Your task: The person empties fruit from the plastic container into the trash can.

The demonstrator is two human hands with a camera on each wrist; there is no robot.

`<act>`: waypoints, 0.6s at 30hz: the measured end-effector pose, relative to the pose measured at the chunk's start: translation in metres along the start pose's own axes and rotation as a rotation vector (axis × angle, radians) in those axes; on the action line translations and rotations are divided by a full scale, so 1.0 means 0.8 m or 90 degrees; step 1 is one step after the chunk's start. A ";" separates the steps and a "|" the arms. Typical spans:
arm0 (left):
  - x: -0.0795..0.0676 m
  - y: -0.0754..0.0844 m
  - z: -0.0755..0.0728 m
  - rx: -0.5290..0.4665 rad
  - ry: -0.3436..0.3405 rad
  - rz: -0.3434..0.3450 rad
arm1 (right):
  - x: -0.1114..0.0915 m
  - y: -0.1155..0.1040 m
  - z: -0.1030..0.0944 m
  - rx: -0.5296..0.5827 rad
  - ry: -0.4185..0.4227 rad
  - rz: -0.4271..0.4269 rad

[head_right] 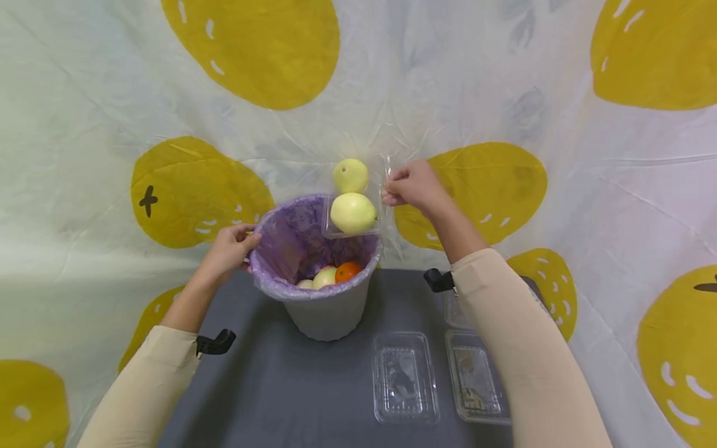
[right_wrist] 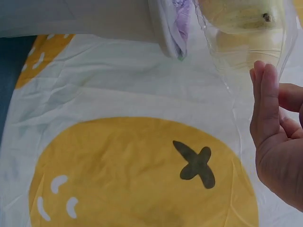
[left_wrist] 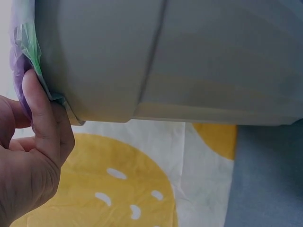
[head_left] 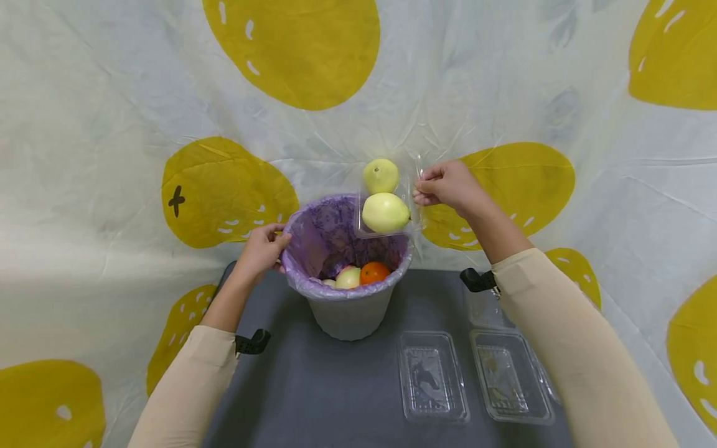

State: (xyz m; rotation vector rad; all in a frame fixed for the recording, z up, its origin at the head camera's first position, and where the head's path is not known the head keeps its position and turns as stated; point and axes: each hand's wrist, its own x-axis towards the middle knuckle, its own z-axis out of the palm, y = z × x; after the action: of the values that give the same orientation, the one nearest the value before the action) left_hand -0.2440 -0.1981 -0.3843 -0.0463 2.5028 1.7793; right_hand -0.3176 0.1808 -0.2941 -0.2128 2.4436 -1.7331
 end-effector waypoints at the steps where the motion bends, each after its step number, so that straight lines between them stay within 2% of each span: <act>1: 0.000 0.000 0.000 0.000 0.001 0.000 | 0.001 -0.002 0.001 0.001 0.003 -0.002; 10: 0.004 0.000 0.004 0.004 -0.003 0.003 | 0.008 -0.005 0.011 -0.019 0.020 -0.024; 18: 0.004 -0.001 0.002 0.005 0.000 0.005 | 0.007 -0.007 0.019 -0.114 0.054 -0.100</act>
State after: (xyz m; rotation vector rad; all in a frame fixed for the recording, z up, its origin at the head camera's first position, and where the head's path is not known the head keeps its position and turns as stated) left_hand -0.2474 -0.1969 -0.3859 -0.0351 2.5133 1.7725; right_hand -0.3203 0.1638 -0.2938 -0.3674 2.7131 -1.6099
